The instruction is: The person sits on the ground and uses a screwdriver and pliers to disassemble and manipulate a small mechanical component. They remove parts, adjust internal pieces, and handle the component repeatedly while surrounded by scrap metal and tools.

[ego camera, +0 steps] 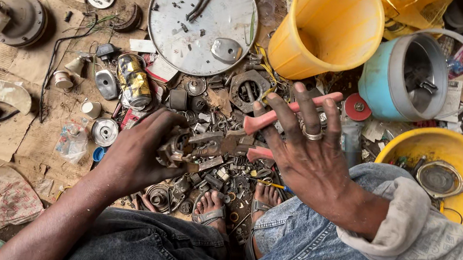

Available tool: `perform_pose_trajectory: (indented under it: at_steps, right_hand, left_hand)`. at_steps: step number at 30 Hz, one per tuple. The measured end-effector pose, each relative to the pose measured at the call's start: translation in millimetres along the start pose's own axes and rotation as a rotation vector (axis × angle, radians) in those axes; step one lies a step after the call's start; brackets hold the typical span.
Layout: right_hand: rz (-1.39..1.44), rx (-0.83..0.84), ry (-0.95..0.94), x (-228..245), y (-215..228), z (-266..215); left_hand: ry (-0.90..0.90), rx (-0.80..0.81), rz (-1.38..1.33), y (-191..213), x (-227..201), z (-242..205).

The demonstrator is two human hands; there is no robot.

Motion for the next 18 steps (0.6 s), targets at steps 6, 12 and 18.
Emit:
perform_pose_trajectory:
  at_steps: [6,12,18]
  right_hand:
    - [-0.06,0.189,0.099,2,-11,-3]
    - [-0.003,0.213,0.231,8,-17,-4]
    - [0.234,0.323,0.367,15,-19,2]
  left_hand:
    - [0.167,0.258,0.15,-9,-5,8]
    - [0.22,0.463,0.214,-16,-7,6]
    - [0.171,0.641,0.183,-22,-12,-1]
Point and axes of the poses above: each hand's wrist, its own z-axis towards the middle knuckle, its own y-axis out of the back of the hand, x = y × z, the point moved 4 cm from there along z, towards the middle knuckle, and after that the axes turned 10 degrees about -x, right-handed, at the moved point
